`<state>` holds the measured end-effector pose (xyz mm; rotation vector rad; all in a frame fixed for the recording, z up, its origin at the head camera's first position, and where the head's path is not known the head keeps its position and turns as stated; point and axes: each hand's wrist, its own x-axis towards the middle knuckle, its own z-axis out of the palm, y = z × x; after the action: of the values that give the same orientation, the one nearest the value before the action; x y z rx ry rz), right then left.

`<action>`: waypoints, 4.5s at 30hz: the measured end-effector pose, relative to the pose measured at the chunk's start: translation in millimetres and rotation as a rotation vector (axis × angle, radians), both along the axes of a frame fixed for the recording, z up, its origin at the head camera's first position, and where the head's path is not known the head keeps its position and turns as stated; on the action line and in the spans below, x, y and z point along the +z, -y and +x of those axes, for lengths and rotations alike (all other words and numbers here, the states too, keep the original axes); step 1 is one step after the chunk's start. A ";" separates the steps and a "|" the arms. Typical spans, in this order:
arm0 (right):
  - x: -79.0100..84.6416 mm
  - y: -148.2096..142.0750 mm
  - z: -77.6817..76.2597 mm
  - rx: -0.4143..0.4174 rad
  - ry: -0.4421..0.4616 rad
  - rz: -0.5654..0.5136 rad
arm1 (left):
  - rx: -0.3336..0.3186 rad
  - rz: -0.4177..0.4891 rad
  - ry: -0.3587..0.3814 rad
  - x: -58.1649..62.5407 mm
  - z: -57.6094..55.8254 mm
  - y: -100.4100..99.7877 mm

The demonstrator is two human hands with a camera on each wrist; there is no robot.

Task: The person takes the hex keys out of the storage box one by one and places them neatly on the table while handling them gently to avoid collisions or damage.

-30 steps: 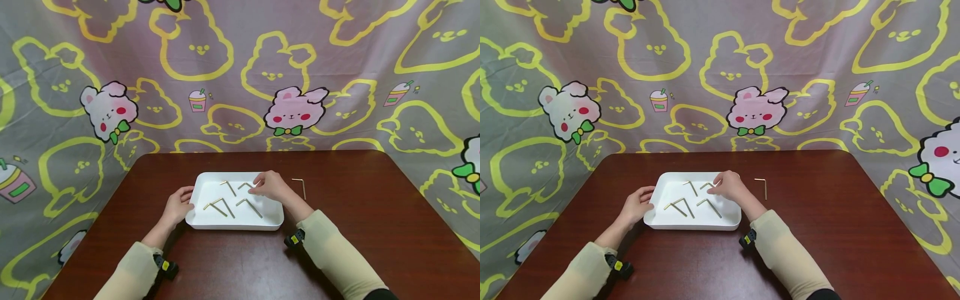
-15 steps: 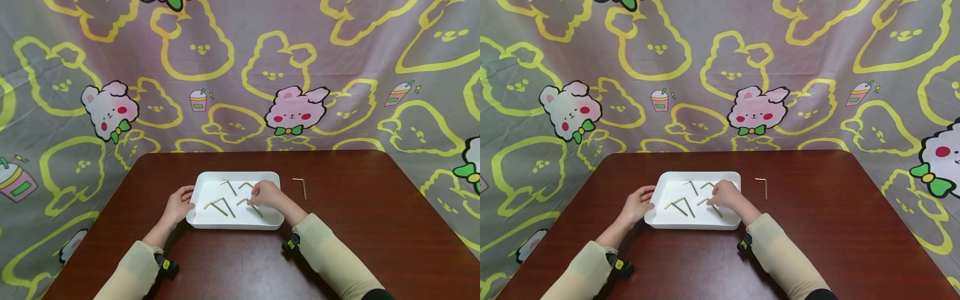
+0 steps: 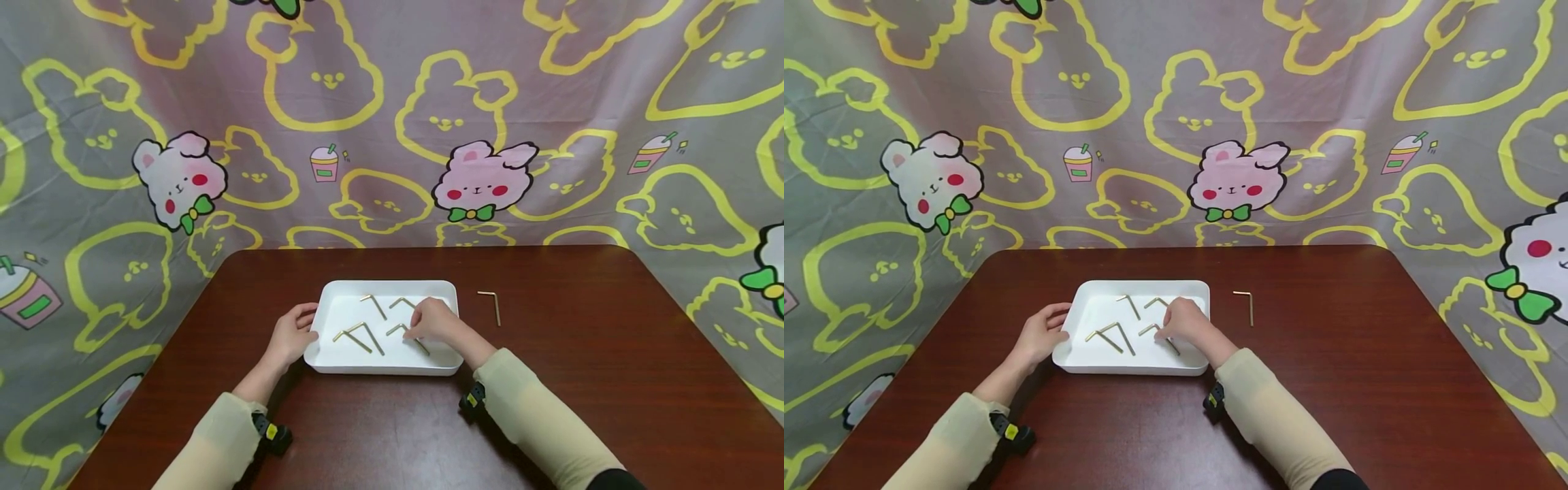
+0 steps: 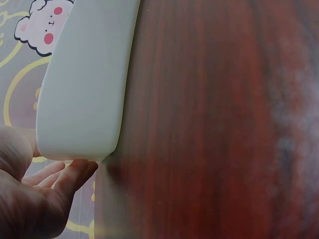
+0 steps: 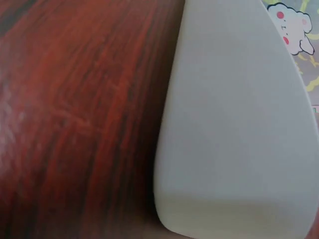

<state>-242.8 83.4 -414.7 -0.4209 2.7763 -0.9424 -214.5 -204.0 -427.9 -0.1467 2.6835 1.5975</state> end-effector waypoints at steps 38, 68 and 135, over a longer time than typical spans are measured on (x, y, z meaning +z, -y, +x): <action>-7.9 6.6 0.2 -0.038 0.001 -0.003 | 0.010 0.009 0.001 -0.9 1.7 -0.2; -9.8 2.6 -0.7 -0.060 0.008 -0.064 | 0.009 0.014 0.009 -0.5 1.7 -0.7; 56.4 -172.7 -11.0 -0.376 -0.020 -0.204 | 0.010 0.031 0.001 -0.8 0.7 1.1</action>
<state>-253.8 256.1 -358.3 0.0736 2.8415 -1.3136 -213.8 -205.1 -428.8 -0.1604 2.6594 1.6408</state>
